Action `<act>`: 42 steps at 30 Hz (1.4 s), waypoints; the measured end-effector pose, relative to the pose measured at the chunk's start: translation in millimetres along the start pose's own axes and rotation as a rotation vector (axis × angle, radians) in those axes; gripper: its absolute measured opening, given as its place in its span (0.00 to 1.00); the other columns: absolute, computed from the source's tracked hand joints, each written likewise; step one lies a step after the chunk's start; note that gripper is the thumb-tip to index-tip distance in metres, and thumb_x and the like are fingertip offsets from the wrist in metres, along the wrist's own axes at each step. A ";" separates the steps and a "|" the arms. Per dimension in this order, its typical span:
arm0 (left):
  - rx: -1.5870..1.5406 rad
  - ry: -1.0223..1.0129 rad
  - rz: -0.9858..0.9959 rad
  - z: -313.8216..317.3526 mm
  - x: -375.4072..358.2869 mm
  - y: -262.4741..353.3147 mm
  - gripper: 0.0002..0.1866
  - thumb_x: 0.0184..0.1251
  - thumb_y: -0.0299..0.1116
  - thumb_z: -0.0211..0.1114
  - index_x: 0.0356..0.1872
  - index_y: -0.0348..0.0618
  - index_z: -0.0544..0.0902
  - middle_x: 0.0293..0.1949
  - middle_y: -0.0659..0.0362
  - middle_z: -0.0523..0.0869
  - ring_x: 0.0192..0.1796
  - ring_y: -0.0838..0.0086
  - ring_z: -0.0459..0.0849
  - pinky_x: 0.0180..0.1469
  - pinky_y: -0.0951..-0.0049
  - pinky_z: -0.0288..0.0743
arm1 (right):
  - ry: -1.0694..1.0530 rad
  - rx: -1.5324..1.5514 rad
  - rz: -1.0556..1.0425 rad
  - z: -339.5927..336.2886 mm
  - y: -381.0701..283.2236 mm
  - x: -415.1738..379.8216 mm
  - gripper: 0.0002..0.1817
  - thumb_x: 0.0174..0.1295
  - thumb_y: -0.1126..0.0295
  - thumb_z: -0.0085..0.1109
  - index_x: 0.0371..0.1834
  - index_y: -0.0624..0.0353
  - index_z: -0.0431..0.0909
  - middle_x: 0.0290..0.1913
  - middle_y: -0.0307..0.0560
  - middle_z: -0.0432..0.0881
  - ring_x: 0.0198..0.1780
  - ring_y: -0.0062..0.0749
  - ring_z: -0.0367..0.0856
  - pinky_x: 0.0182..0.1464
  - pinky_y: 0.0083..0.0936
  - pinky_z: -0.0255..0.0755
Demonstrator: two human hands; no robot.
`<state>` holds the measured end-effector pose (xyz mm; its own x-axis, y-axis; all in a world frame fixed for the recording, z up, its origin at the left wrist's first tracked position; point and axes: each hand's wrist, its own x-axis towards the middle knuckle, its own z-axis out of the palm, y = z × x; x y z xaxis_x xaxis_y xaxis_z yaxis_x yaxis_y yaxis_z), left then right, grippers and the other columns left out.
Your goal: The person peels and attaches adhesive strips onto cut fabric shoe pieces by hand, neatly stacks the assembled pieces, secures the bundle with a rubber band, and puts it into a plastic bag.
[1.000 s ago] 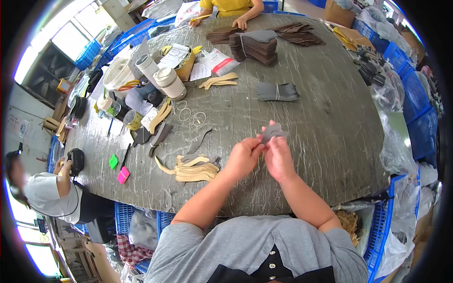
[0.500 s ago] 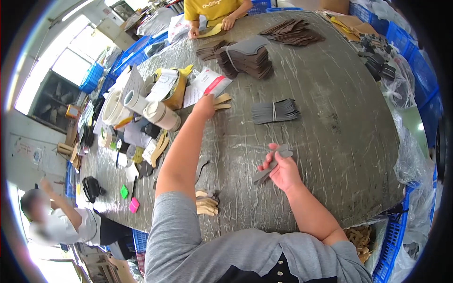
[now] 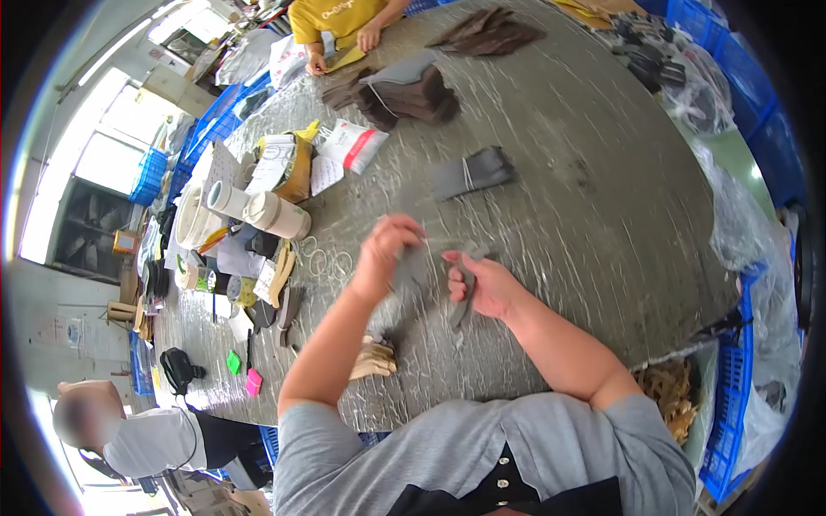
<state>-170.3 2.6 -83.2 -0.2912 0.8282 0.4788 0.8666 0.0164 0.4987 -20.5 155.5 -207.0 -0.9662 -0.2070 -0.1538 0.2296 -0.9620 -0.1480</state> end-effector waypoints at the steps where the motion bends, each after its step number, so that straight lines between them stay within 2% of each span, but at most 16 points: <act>1: -0.015 -0.014 0.070 14.2 -11.8 24.0 0.13 0.49 0.19 0.72 0.34 0.44 0.79 0.44 0.54 0.82 0.48 0.60 0.85 0.49 0.66 0.79 | -0.080 0.034 0.028 -3.4 5.1 0.6 0.27 0.75 0.46 0.48 0.63 0.57 0.70 0.35 0.39 0.74 0.38 0.31 0.74 0.46 0.34 0.74; 3: -0.233 -0.036 0.019 39.4 -34.2 61.8 0.15 0.48 0.18 0.73 0.34 0.43 0.78 0.47 0.54 0.81 0.49 0.60 0.85 0.50 0.65 0.80 | 0.120 0.000 -0.050 47.9 10.9 -18.4 0.36 0.68 0.36 0.47 0.65 0.55 0.70 0.34 0.35 0.72 0.39 0.28 0.72 0.45 0.29 0.71; 5: -0.376 -0.014 -0.055 48.7 -47.9 75.9 0.16 0.46 0.17 0.75 0.34 0.42 0.78 0.49 0.54 0.80 0.50 0.60 0.85 0.52 0.64 0.80 | 0.051 -0.062 -0.090 56.0 13.0 -29.3 0.44 0.62 0.28 0.45 0.67 0.54 0.70 0.35 0.33 0.73 0.42 0.25 0.72 0.46 0.26 0.69; 7: -0.450 0.042 -0.153 53.1 -57.8 78.3 0.18 0.44 0.16 0.76 0.34 0.41 0.77 0.50 0.54 0.79 0.52 0.61 0.85 0.54 0.62 0.80 | -0.284 -0.141 -0.095 36.5 15.1 -31.6 0.49 0.57 0.23 0.44 0.69 0.53 0.70 0.37 0.32 0.76 0.45 0.23 0.73 0.48 0.24 0.68; 10: -0.422 0.058 -0.171 50.4 -60.7 93.2 0.13 0.51 0.12 0.69 0.35 0.39 0.79 0.51 0.53 0.80 0.55 0.59 0.85 0.57 0.63 0.79 | -0.320 -0.148 -0.128 38.7 23.3 -38.1 0.40 0.64 0.30 0.48 0.64 0.53 0.74 0.40 0.34 0.80 0.48 0.23 0.75 0.52 0.27 0.71; 13: -0.264 -0.205 -0.024 38.5 -52.4 108.8 0.12 0.59 0.09 0.59 0.37 0.37 0.82 0.52 0.52 0.82 0.55 0.59 0.85 0.60 0.65 0.77 | 0.102 -0.336 -0.195 50.4 36.8 -50.1 0.29 0.70 0.40 0.53 0.59 0.53 0.77 0.45 0.36 0.81 0.48 0.23 0.75 0.54 0.28 0.72; 14: -0.312 -0.244 -0.123 33.5 -51.1 121.1 0.16 0.62 0.08 0.51 0.40 0.36 0.84 0.52 0.51 0.83 0.55 0.59 0.85 0.61 0.66 0.75 | 0.053 -0.296 -0.221 39.4 36.8 -50.5 0.18 0.73 0.49 0.55 0.49 0.52 0.79 0.46 0.36 0.80 0.47 0.25 0.75 0.54 0.29 0.72; 18: -0.344 -0.006 -0.252 37.0 -62.8 102.7 0.16 0.63 0.12 0.54 0.51 0.32 0.81 0.53 0.44 0.83 0.56 0.53 0.84 0.58 0.63 0.78 | 0.134 -0.303 -0.473 31.0 27.8 -64.6 0.15 0.75 0.52 0.54 0.39 0.52 0.75 0.52 0.38 0.80 0.52 0.29 0.74 0.57 0.34 0.71; 22: -0.131 -0.059 -0.327 91.0 -53.5 129.6 0.22 0.65 0.27 0.64 0.59 0.30 0.73 0.51 0.41 0.83 0.52 0.45 0.83 0.56 0.53 0.76 | 0.124 -0.386 -0.640 48.9 41.0 -74.3 0.10 0.76 0.59 0.52 0.44 0.53 0.76 0.58 0.42 0.76 0.60 0.31 0.71 0.67 0.35 0.65; 24: -0.083 -0.076 -0.403 94.9 -54.5 126.7 0.17 0.66 0.26 0.61 0.55 0.33 0.75 0.50 0.43 0.83 0.51 0.45 0.82 0.54 0.51 0.75 | 0.099 -0.426 -0.645 47.8 43.6 -77.2 0.09 0.75 0.62 0.54 0.49 0.54 0.75 0.62 0.43 0.74 0.63 0.32 0.70 0.68 0.35 0.64; 26: 0.143 -0.025 -0.359 87.3 -54.5 128.8 0.13 0.62 0.25 0.61 0.48 0.40 0.78 0.45 0.49 0.84 0.50 0.52 0.83 0.48 0.52 0.73 | 0.174 -0.720 -0.805 45.3 32.1 -93.0 0.15 0.69 0.66 0.61 0.55 0.56 0.74 0.63 0.44 0.74 0.64 0.32 0.70 0.66 0.33 0.66; 29: 0.392 -0.048 -0.283 77.5 -62.0 124.1 0.13 0.60 0.27 0.63 0.47 0.44 0.81 0.41 0.54 0.84 0.49 0.55 0.83 0.53 0.57 0.71 | 0.273 -1.294 -1.078 38.6 17.9 -110.0 0.27 0.59 0.73 0.67 0.63 0.58 0.71 0.62 0.49 0.74 0.63 0.36 0.72 0.66 0.34 0.66; 30: 0.449 -0.103 -0.251 85.2 -67.9 114.8 0.14 0.59 0.30 0.61 0.48 0.45 0.81 0.42 0.55 0.83 0.50 0.60 0.82 0.54 0.59 0.70 | 0.268 -1.830 -1.170 43.5 11.3 -115.2 0.29 0.58 0.74 0.66 0.65 0.59 0.71 0.57 0.51 0.75 0.60 0.42 0.74 0.62 0.40 0.67; 33: 0.565 -0.171 -0.235 118.8 -79.4 106.1 0.16 0.61 0.31 0.58 0.51 0.43 0.79 0.48 0.54 0.81 0.53 0.60 0.79 0.54 0.58 0.70 | 0.248 -2.467 -0.923 34.4 28.9 -109.2 0.30 0.56 0.75 0.65 0.65 0.61 0.71 0.51 0.51 0.76 0.56 0.48 0.74 0.59 0.45 0.68; 39: 0.572 -0.156 -0.385 113.0 -87.1 114.7 0.22 0.63 0.32 0.57 0.60 0.43 0.77 0.50 0.55 0.80 0.55 0.60 0.77 0.57 0.59 0.68 | 0.359 -2.365 -0.926 19.4 31.1 -104.7 0.24 0.57 0.80 0.63 0.59 0.61 0.77 0.46 0.49 0.76 0.52 0.47 0.75 0.56 0.44 0.68; 42: 0.439 -0.238 -0.280 110.3 -95.8 105.7 0.23 0.63 0.32 0.57 0.60 0.44 0.78 0.49 0.56 0.80 0.55 0.61 0.77 0.59 0.58 0.67 | 0.326 -2.357 -0.969 22.1 39.4 -106.7 0.21 0.59 0.76 0.63 0.57 0.57 0.81 0.46 0.48 0.76 0.52 0.45 0.75 0.57 0.43 0.67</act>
<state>-6.1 -13.2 -156.1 -0.4783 0.8615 0.1702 0.8716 0.4420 0.2119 89.1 135.8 -174.9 -0.8474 0.1546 0.5079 -0.1082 0.8863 -0.4503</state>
